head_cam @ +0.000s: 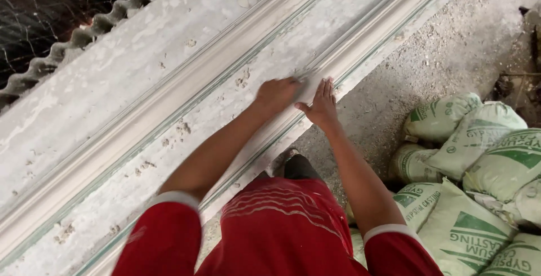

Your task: Refining the edges and decorative grooves of plaster cornices using a hand scraper to remove excess material and imperfections.

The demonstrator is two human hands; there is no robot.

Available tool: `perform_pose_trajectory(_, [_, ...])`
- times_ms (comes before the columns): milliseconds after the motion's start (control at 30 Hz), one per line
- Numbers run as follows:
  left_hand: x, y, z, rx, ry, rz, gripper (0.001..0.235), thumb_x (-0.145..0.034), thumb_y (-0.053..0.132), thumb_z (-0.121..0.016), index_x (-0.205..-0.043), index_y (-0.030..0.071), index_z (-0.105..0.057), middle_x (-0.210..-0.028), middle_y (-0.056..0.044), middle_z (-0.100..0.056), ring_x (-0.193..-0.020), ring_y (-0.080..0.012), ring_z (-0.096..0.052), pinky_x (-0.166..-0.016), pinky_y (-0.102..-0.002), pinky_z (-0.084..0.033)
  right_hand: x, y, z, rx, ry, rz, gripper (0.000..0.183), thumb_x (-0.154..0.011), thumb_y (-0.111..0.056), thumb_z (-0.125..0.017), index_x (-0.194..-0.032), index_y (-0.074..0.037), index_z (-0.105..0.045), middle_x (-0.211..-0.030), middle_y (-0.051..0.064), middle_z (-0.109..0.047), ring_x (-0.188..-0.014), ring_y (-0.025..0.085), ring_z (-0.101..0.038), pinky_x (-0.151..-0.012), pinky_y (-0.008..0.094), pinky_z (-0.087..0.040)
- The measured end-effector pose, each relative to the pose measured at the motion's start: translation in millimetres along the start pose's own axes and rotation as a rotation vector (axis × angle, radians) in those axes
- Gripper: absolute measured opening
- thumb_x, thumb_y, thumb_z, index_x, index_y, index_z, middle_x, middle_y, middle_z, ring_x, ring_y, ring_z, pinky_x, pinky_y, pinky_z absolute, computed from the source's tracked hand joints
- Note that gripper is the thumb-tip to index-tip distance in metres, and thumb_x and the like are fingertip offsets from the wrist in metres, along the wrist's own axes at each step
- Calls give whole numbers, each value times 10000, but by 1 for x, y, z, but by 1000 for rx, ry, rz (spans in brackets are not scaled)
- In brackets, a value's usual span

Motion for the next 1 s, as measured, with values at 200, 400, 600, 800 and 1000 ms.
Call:
perform_pose_trajectory(200, [206,-1,87,363,-161,407,388,-1070,218,-487,-1432,145,-606,-1489,-135,-579,-1321,-364,-583,-1112,-533,-470,-8,9,-13,32,37,20,1265,-864,-769,-577,-1618,84,-24,-1675,340,-13,-1567,473,-81,-1244,577,-199])
perform_pose_trajectory(400, [277,-36,54,548,-25,680,423,-970,191,-644,-1393,177,-653,-1448,-66,-640,-1298,-334,-601,-1078,-505,-530,1,-9,6,36,-23,14,1229,-890,-728,-547,-1606,117,-14,-1659,379,-8,-1556,506,-63,-1235,595,-159])
perform_pose_trajectory(600, [89,14,77,557,62,546,365,-1017,200,-589,-1354,85,-670,-1357,-141,-680,-1216,-404,-642,-1042,-571,-515,0,-11,25,60,-226,78,1140,-992,-631,-534,-1580,163,36,-1609,444,-1,-1510,579,-93,-1215,603,-168])
perform_pose_trajectory(800, [-163,50,9,564,156,443,371,-1054,301,-521,-1414,297,-614,-1310,-26,-714,-1186,-313,-686,-1069,-526,-509,-40,58,46,26,-569,174,1109,-955,-726,-509,-1660,-79,52,-1686,283,-9,-1475,486,-314,-1093,778,-228])
perform_pose_trajectory(1000, [-157,45,38,486,16,365,372,-1062,235,-504,-1419,239,-606,-1308,-85,-708,-1132,-363,-699,-1029,-548,-515,-108,124,181,-24,-370,205,762,-981,-598,-517,-1535,-78,-463,-1371,295,-610,-1301,441,-582,-1050,564,-475])
Point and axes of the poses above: each hand's wrist, its own x-axis away from the middle knuckle, its own z-axis out of the back of the hand, y = z × x, the point moved 1 cm from there along -x, towards the middle knuckle
